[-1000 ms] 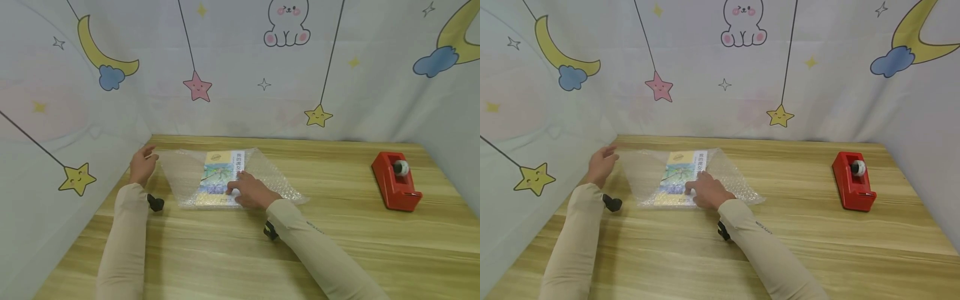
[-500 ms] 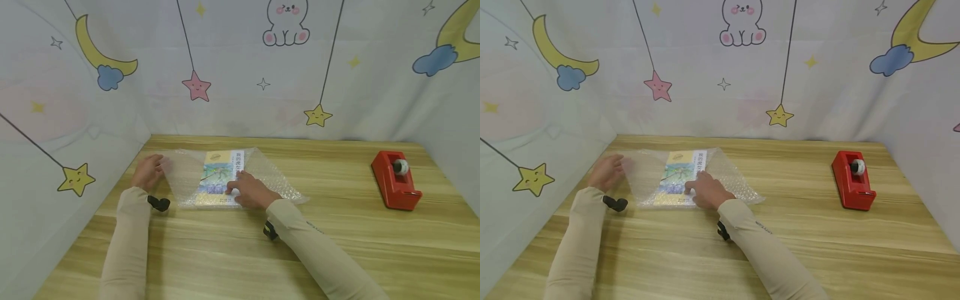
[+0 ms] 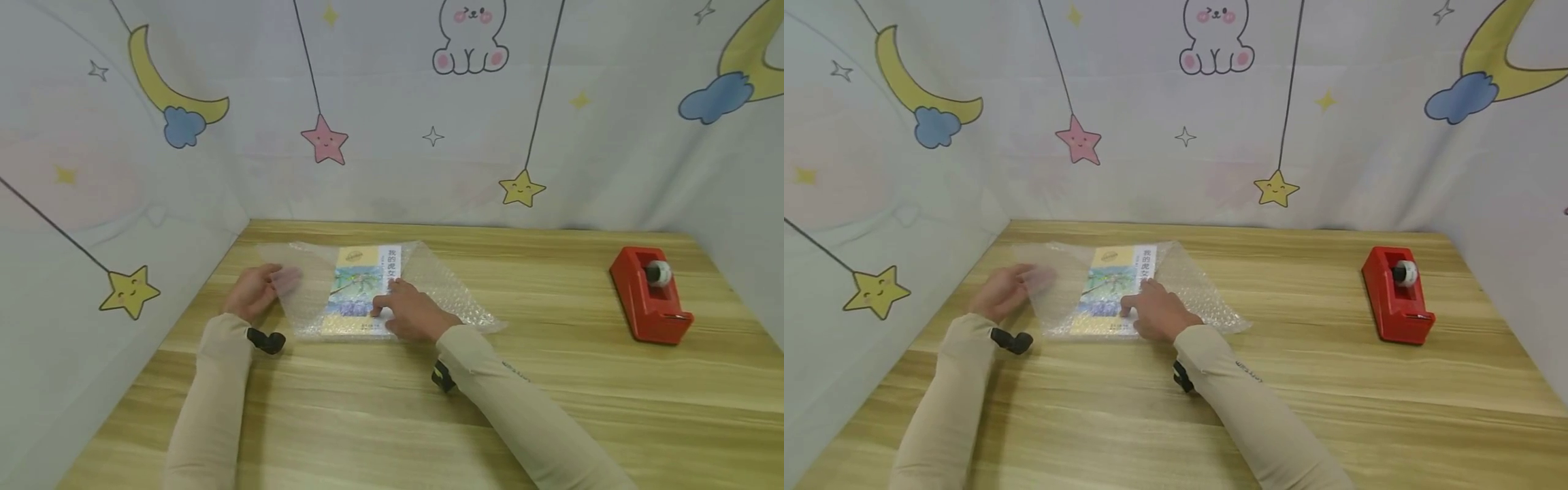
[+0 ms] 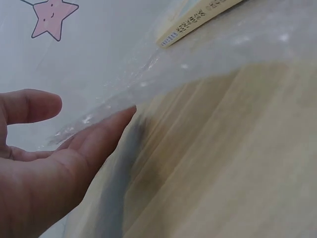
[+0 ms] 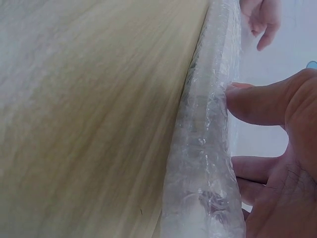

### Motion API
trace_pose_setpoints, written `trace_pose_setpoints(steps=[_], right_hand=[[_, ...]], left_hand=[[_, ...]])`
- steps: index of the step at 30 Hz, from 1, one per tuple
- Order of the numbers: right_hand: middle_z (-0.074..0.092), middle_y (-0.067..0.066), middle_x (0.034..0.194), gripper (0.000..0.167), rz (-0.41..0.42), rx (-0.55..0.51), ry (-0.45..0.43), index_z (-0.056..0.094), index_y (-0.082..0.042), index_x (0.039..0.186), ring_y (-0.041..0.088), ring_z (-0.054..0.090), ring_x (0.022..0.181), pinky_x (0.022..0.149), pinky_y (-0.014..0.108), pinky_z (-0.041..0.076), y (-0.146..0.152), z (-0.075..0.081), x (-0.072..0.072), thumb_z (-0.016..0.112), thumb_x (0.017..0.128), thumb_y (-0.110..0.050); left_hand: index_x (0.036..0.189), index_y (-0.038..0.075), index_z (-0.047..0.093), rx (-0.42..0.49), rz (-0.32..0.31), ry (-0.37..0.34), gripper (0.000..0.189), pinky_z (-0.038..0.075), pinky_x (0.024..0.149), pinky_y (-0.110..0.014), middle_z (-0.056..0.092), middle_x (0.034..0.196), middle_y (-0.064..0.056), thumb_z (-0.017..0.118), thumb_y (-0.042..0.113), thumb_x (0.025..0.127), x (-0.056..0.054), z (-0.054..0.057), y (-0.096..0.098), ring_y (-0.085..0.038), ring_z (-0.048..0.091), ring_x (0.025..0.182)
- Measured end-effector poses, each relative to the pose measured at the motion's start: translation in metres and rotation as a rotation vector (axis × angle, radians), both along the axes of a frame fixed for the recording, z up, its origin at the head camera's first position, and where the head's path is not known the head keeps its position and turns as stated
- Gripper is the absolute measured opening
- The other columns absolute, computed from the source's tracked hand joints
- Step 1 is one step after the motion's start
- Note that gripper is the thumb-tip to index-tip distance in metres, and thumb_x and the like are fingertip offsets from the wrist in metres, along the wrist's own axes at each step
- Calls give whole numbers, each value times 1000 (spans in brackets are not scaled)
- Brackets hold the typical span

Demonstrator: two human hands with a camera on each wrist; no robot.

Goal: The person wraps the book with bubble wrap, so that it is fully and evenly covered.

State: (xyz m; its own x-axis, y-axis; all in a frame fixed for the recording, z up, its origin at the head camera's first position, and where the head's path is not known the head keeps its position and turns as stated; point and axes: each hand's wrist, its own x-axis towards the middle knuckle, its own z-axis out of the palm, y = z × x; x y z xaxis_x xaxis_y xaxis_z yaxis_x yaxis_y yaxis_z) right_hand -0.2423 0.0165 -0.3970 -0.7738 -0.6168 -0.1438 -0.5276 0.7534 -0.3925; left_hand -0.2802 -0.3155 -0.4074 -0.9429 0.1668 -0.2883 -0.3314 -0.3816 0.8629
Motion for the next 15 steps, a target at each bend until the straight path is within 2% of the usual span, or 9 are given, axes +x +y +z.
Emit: trace_pose_setpoints(steps=[4, 12, 15], right_hand=[[36, 20, 161, 27, -1, -2, -12, 69, -22, 121, 38, 21, 156, 112, 68, 36, 1, 0, 0, 63, 97, -11], [30, 22, 163, 28, -5, 28, -16, 68, -24, 123, 38, 20, 156, 113, 67, 35, -1, 0, -1, 62, 98, -12], [30, 21, 163, 28, -7, 26, -14, 68, -24, 122, 38, 20, 156, 113, 68, 35, -1, 0, -1, 62, 98, -12]], left_hand=[[155, -11, -1, 4, -57, 35, 56, 52, 104, -32, 72, 104, -10, 27, 6, 109, 1, -4, 6, -16, 73, 103], [155, -12, 5, 4, -102, 80, 55, 49, 106, -33, 74, 111, -9, 30, 7, 110, 2, -10, 17, -17, 72, 108], [155, -12, 8, 8, -110, 81, 53, 45, 110, -36, 70, 123, -16, 28, 8, 110, 3, -10, 21, -18, 71, 110]])
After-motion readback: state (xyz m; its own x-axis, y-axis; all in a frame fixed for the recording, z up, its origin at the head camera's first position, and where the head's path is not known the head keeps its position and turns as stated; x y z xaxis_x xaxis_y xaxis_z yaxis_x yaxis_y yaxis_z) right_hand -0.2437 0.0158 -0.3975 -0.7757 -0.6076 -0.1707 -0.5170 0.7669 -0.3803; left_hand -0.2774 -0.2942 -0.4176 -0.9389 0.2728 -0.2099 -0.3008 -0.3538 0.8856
